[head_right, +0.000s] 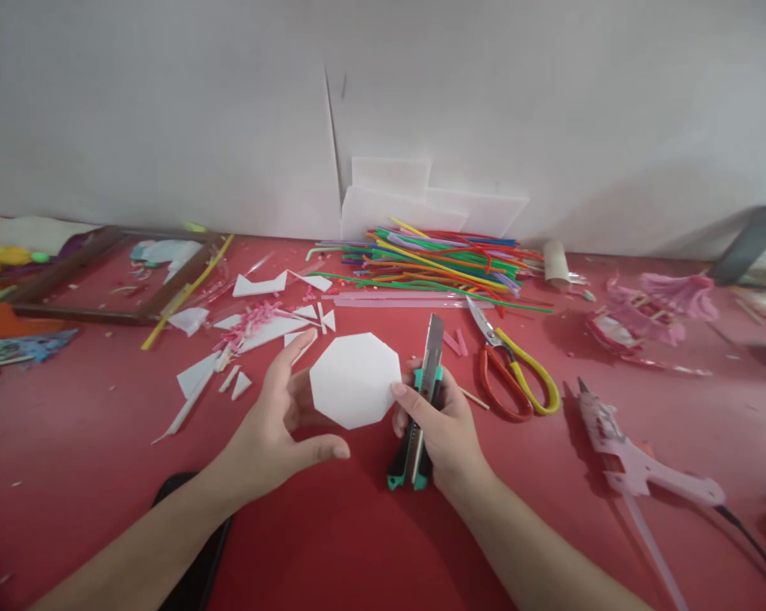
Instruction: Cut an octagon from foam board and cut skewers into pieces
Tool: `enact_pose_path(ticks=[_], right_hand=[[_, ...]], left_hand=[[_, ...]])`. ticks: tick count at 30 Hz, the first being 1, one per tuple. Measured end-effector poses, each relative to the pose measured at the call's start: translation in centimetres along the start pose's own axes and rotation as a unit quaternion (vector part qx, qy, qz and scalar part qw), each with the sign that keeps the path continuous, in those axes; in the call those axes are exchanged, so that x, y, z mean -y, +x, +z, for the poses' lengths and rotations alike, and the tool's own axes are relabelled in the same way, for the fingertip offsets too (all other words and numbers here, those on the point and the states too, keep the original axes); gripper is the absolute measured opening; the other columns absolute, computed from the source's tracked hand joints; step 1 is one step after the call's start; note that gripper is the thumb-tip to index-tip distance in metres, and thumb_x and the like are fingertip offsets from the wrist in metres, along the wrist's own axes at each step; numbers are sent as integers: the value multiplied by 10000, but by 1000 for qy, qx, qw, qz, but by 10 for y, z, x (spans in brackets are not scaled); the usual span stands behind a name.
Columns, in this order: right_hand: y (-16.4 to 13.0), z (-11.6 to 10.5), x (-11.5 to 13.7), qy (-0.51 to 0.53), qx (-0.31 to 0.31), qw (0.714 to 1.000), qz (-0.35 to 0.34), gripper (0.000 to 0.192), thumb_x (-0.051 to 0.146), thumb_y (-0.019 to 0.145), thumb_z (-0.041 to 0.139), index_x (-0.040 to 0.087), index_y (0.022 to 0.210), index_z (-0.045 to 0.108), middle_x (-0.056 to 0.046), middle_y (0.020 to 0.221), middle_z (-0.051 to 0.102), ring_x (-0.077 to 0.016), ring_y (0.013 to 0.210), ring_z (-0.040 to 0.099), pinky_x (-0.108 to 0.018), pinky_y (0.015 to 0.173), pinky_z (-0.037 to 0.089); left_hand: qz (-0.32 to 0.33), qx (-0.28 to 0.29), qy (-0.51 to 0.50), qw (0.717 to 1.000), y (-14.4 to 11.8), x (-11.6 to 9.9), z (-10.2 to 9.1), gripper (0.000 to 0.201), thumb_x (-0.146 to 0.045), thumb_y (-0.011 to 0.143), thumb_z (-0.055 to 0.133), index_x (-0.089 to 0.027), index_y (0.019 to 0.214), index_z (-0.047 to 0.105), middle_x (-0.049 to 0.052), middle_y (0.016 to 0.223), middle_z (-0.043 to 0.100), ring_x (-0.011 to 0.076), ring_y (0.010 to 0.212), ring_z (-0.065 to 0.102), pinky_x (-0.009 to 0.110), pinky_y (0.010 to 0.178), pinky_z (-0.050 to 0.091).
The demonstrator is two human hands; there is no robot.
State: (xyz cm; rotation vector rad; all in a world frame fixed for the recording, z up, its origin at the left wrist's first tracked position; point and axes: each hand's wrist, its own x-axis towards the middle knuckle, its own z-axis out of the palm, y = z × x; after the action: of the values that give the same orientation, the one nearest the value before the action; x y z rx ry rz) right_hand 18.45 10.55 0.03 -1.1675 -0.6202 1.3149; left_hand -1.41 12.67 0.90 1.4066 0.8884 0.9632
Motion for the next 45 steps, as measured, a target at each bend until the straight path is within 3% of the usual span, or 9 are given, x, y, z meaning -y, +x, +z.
enact_pose_path(ticks=[6, 13, 17, 22, 27, 35, 39, 42, 45], right_hand=[[-2, -3, -3, 10, 39, 999, -10, 469, 355, 654, 883, 210, 997, 597, 79, 697, 611, -71, 429, 538, -218, 412, 458], [-2, -5, 2, 64, 98, 993, 15, 343, 449, 793, 732, 186, 993, 641, 34, 683, 644, -112, 436, 555, -251, 406, 457], [0, -6, 5, 78, 110, 990, 34, 283, 422, 823, 651, 180, 972, 653, 22, 657, 642, -117, 439, 537, -252, 409, 454], [2, -6, 7, 100, 119, 986, 57, 262, 370, 784, 575, 188, 956, 651, 21, 636, 612, -114, 429, 502, -250, 405, 432], [5, -6, 9, 83, 120, 986, 85, 335, 376, 731, 570, 178, 993, 637, 23, 640, 596, -111, 421, 488, -248, 389, 413], [-19, -10, 26, -80, 114, 990, 24, 273, 397, 813, 665, 198, 980, 577, 34, 673, 604, -129, 480, 572, -269, 443, 508], [-44, -22, 35, -259, 156, 952, 40, 514, 402, 878, 590, 243, 1353, 472, -7, 905, 639, -160, 633, 659, -355, 592, 607], [-58, -37, 32, -437, 181, 881, -26, 502, 238, 861, 535, 251, 1362, 540, -55, 1019, 657, -212, 901, 692, -398, 804, 606], [-64, -51, 29, -539, 218, 808, -97, 559, 143, 844, 493, 261, 1386, 560, -93, 1255, 651, -252, 1176, 628, -458, 1025, 512]], left_hand=[[-4, -38, 36, 999, -2, -5, 4, 725, -319, 822, 764, -262, 1423, 363, 126, 1343, 585, 276, 1119, 662, 419, 900, 601], [25, -75, 27, 997, -3, -11, -2, 476, -328, 900, 613, -281, 1364, 514, 49, 1355, 613, 202, 1124, 649, 296, 877, 583], [17, -44, 159, 986, -5, -10, -2, 489, -304, 914, 517, -243, 1399, 512, 69, 1329, 649, 195, 1016, 694, 291, 788, 600], [70, 41, 414, 907, -10, -3, 5, 525, -223, 879, 434, -206, 1393, 538, 91, 1260, 676, 258, 1118, 652, 442, 945, 562], [73, -8, 490, 869, -15, -5, 13, 502, -172, 857, 407, -99, 1314, 604, 205, 1214, 608, 390, 1137, 570, 652, 939, 482], [163, 66, 628, 758, -47, -14, 37, 500, -303, 884, 577, -176, 1367, 551, 121, 1434, 558, 387, 1324, 481, 561, 1022, 489], [209, 97, 678, 698, -63, -6, 43, 483, -427, 892, 648, -171, 1299, 598, 143, 1357, 604, 356, 1167, 594, 514, 956, 520], [278, 108, 674, 676, -71, 0, 39, 390, -375, 948, 584, -186, 1289, 602, 115, 1270, 650, 305, 1036, 641, 484, 907, 527], [312, 132, 649, 681, -72, 1, 33, 371, -320, 968, 529, -181, 1307, 589, 103, 1319, 631, 313, 1165, 600, 472, 984, 497]])
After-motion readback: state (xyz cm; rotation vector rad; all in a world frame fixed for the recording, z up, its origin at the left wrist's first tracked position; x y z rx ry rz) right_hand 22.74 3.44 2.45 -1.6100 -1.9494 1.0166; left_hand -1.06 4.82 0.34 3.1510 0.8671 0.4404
